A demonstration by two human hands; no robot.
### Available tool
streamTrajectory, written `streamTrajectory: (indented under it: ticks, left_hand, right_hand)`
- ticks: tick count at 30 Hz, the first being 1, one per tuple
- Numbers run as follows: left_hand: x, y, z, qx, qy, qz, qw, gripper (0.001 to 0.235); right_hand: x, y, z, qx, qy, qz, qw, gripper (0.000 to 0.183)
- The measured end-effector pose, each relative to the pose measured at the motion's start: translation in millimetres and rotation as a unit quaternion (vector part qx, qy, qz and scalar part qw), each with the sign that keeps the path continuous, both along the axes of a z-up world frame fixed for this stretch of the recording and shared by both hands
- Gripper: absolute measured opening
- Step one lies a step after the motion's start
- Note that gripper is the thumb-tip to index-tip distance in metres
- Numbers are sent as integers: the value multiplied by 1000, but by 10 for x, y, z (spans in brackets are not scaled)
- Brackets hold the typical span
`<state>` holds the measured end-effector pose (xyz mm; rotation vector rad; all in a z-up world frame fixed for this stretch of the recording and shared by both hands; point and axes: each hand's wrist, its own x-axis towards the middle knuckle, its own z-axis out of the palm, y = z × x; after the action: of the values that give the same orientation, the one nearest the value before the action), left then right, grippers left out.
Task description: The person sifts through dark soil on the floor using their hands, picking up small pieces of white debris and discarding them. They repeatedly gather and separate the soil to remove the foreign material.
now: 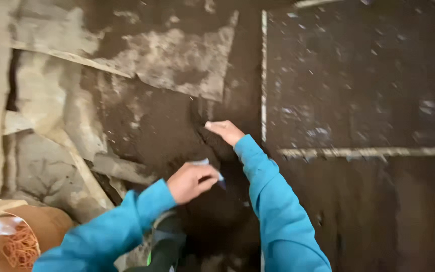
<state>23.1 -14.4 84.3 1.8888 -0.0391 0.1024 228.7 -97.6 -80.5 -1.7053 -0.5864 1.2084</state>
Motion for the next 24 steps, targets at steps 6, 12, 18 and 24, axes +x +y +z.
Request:
streamTrajectory:
  ticks: [6, 12, 18, 24]
  left_hand:
    - [158, -407, -999, 124, -115, -114, 979, 27]
    - [325, -521, -1037, 289, -236, -148, 916, 19]
    - [74, -581, -747, 319, -263, -114, 903, 19]
    - [-3, -407, -1155, 238, -214, -112, 941, 19]
  right_hand:
    - [-626, -651, 1071, 64, 254, -497, 827, 27]
    - [-895, -891, 1661, 204, 20, -348, 915, 29]
    - [-777, -927, 1506, -1, -105, -202, 974, 45]
    - [-413, -750, -311, -119, -2, -179, 977, 65]
